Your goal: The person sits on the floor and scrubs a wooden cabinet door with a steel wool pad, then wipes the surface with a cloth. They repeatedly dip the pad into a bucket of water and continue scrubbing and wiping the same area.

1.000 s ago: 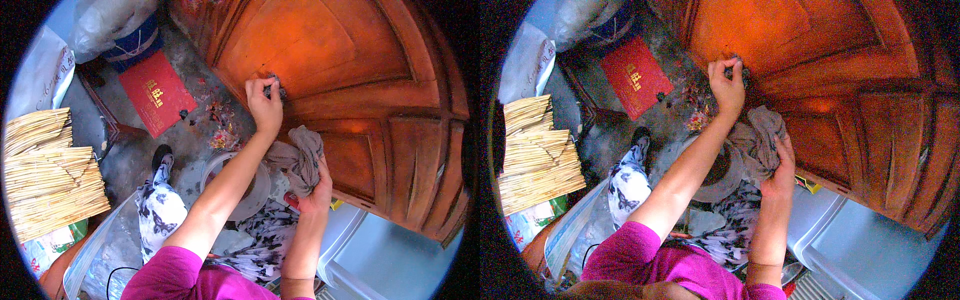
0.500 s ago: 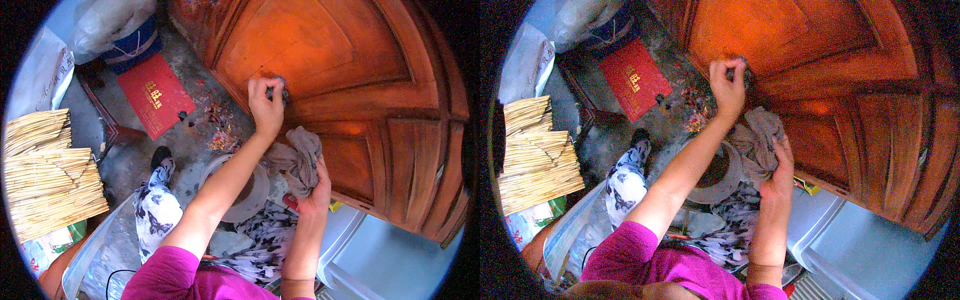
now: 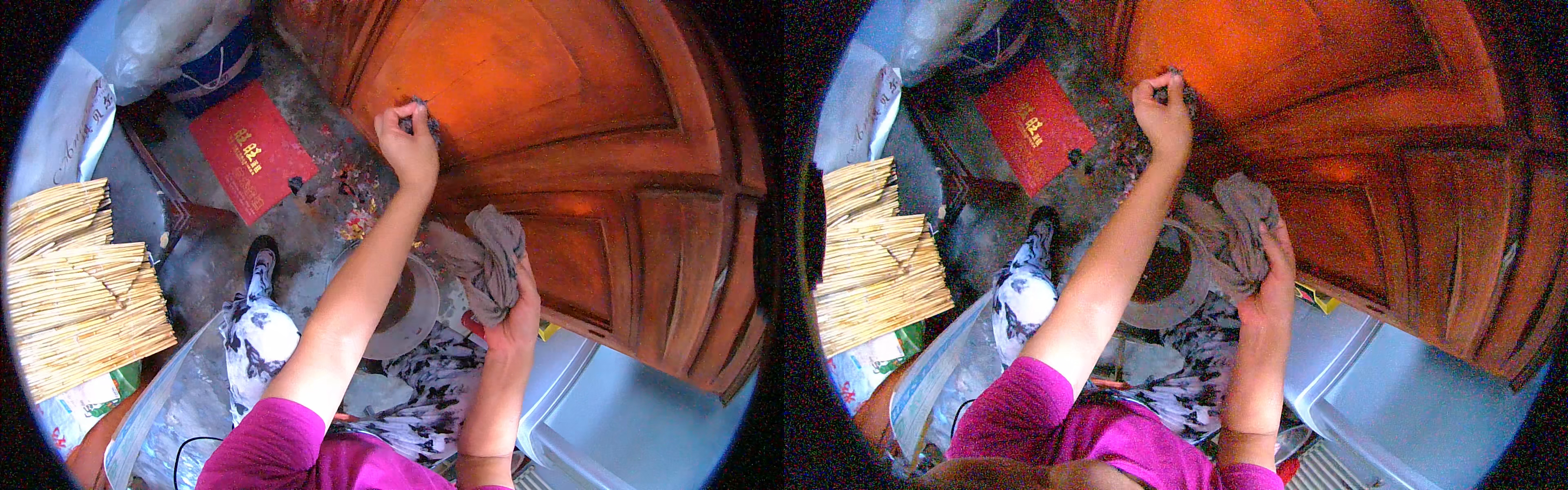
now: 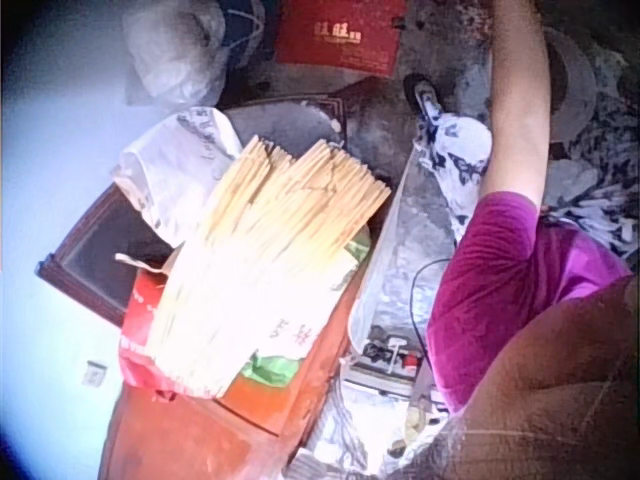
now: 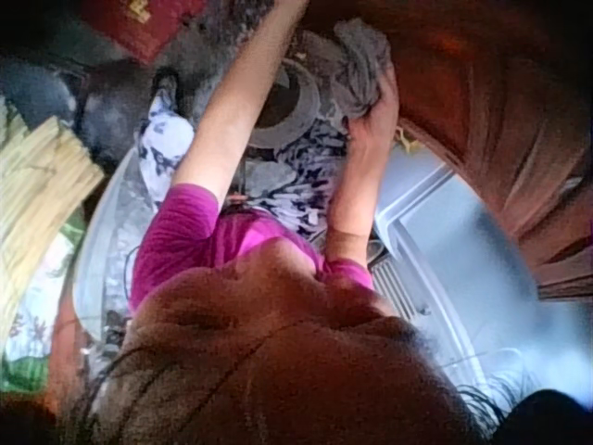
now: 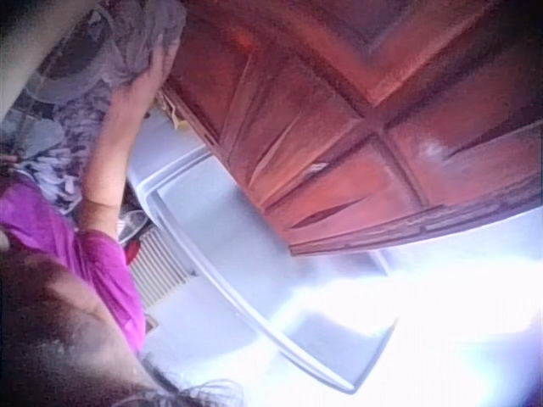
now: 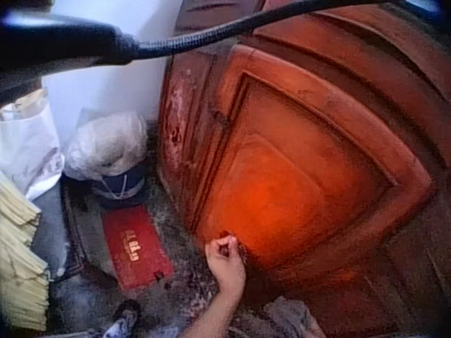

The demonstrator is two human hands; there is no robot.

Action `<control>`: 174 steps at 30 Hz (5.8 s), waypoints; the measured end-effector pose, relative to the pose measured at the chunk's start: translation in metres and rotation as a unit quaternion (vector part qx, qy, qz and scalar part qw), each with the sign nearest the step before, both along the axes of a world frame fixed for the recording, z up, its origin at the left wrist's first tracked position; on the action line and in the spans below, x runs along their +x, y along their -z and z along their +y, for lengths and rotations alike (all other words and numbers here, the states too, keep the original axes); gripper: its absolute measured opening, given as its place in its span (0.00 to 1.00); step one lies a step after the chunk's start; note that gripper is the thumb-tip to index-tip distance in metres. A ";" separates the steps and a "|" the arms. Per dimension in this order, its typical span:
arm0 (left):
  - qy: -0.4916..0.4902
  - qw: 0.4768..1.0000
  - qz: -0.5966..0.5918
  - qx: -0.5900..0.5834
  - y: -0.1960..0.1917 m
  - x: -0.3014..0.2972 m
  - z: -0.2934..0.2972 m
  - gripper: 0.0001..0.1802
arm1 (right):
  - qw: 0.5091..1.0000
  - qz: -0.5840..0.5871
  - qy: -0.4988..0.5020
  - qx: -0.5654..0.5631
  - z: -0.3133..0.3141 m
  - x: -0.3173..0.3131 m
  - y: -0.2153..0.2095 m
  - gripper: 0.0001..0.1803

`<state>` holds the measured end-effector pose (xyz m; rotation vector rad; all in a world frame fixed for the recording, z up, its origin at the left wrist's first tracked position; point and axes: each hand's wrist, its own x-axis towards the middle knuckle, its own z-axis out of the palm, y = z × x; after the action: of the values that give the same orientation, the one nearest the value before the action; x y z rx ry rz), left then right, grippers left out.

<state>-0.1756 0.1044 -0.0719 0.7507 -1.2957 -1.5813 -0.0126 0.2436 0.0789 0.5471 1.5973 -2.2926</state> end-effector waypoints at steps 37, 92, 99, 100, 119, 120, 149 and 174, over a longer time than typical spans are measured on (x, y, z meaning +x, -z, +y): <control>0.088 0.995 -0.009 -0.044 -0.015 0.032 0.020 0.06 | 0.999 0.010 0.020 0.035 0.001 0.002 -0.007 0.26; 0.103 0.918 0.026 -0.383 -0.101 0.025 0.001 0.05 | 0.989 0.031 0.048 -0.138 0.054 0.007 -0.007 0.21; 0.027 0.932 0.069 -0.355 -0.157 0.000 -0.005 0.06 | 0.987 0.047 0.041 -0.145 0.062 0.006 -0.008 0.21; 0.057 0.924 0.057 -0.374 -0.142 0.004 -0.004 0.06 | 0.987 0.051 0.040 -0.149 0.060 0.007 -0.006 0.21; 0.170 0.914 -0.162 -0.330 -0.053 0.016 -0.064 0.10 | 0.992 0.033 0.034 -0.119 0.055 0.008 -0.015 0.22; 0.127 0.918 -0.111 -0.359 -0.054 0.005 -0.071 0.10 | 0.992 0.035 0.030 -0.120 0.053 0.008 -0.018 0.22; 0.258 0.854 -0.026 -0.451 -0.134 0.065 0.001 0.14 | 0.992 0.051 0.055 -0.101 0.049 0.005 -0.004 0.19; 0.361 0.865 -0.121 0.328 -0.121 0.183 -0.034 0.13 | 0.227 0.633 -0.030 0.739 -0.056 -0.139 -0.085 0.19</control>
<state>0.0076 0.0700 0.0491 0.9519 -1.2866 -2.6926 -0.1512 0.1876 0.1638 -1.6562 3.6507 0.5090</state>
